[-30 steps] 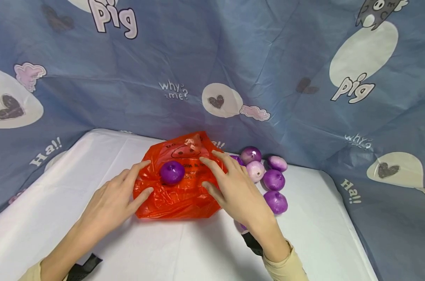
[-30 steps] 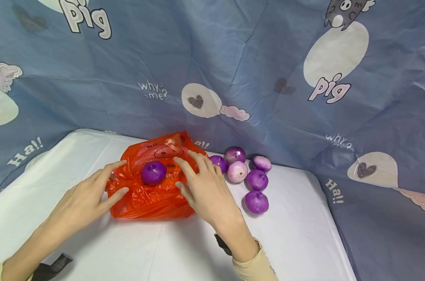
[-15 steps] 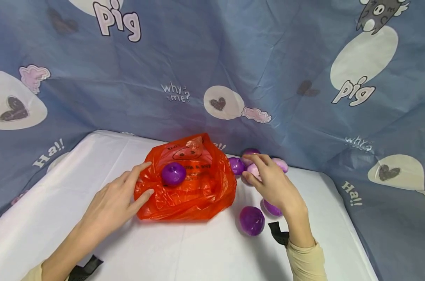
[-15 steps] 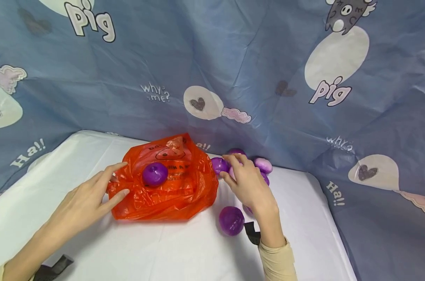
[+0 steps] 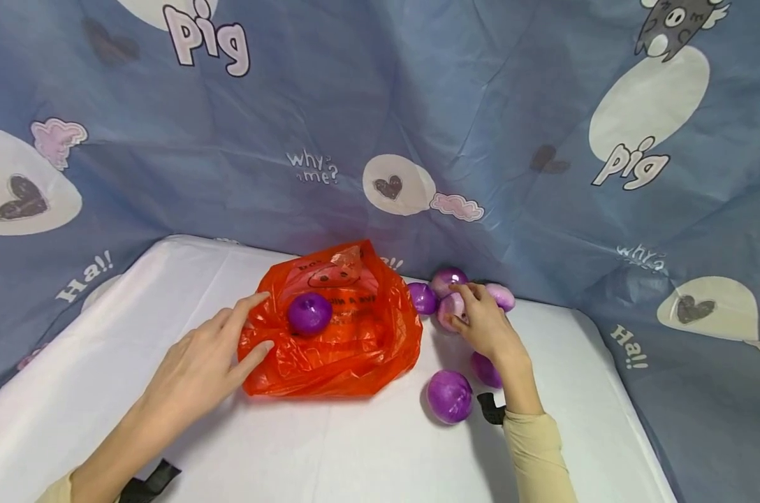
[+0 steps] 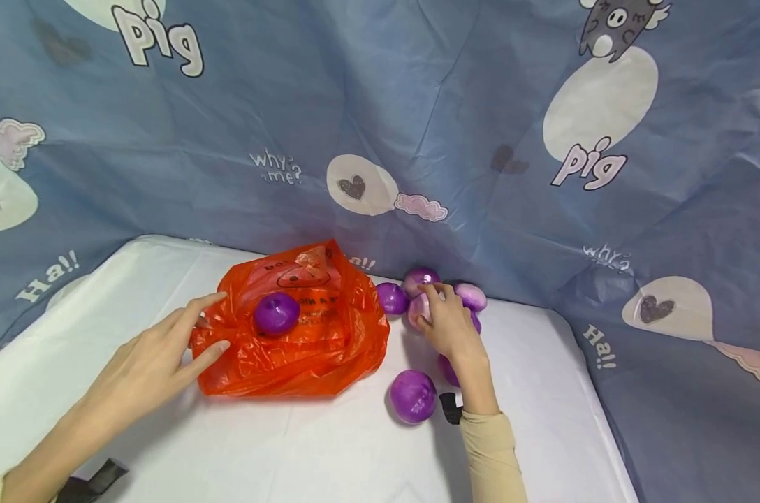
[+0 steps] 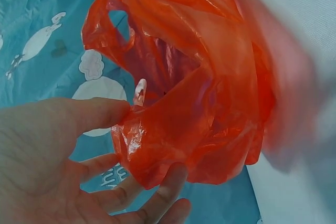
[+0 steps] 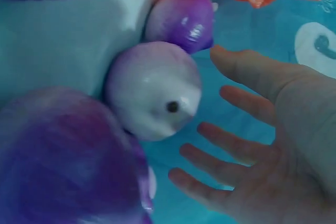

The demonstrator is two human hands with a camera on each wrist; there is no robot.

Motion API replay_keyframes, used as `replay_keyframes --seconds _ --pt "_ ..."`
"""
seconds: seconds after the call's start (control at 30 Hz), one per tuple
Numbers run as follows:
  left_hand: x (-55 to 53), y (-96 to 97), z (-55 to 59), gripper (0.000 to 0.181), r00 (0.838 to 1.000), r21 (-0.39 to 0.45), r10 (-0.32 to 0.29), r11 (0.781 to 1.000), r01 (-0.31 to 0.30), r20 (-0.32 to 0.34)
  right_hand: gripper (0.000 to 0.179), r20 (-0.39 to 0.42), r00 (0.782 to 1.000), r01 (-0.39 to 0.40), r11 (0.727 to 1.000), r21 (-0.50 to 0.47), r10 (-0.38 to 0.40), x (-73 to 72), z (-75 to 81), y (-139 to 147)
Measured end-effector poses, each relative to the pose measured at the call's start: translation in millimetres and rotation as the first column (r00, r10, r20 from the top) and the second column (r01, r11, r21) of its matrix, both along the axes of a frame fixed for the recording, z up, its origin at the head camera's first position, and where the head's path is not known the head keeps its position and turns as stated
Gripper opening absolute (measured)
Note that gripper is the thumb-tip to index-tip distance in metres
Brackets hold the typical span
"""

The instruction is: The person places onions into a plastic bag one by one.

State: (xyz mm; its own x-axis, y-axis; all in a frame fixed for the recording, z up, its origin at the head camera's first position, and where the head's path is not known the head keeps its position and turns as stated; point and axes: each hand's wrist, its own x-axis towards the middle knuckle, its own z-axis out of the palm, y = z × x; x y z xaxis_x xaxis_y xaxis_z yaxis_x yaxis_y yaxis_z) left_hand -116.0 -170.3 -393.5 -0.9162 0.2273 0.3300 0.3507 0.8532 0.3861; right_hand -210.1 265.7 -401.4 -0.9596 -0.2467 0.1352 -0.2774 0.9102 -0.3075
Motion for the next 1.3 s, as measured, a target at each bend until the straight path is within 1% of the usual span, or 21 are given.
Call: replay_keyframes --seconds 0.13,0.37,0.6,0.7,0.93,1.3 --pt "-0.1 -0.4 0.2 0.074 1.000 -0.008 0.002 1.000 -0.002 0.001 0.058 -0.004 1.000 0.013 1.000 0.005 -0.013 -4.9 -8.6 2.1" --pt "-0.2 -0.1 0.5 0.075 1.000 -0.013 -0.002 1.000 0.002 0.009 0.070 -0.009 0.999 0.033 0.998 0.060 -0.033 -10.6 -23.0 5.3" --pt "-0.4 1.2 0.0 0.075 1.000 -0.018 -0.010 1.000 0.010 -0.004 0.085 -0.026 0.998 0.061 0.995 0.084 -0.059 -12.9 -31.9 1.6" --pt "0.0 1.8 -0.7 0.074 1.000 -0.021 -0.011 1.000 0.011 -0.009 0.090 -0.019 0.996 0.083 0.992 0.091 -0.082 -12.6 -34.8 -0.1" --pt "0.4 3.3 -1.0 0.074 1.000 -0.017 -0.010 1.000 0.010 0.006 0.079 -0.022 0.994 0.110 0.988 0.109 -0.108 -10.3 -36.3 -0.7" --pt "-0.9 6.9 1.4 0.074 1.000 -0.014 -0.020 1.000 0.020 -0.002 0.071 -0.044 0.989 0.146 0.982 0.121 -0.142 -10.3 -32.0 -2.8"
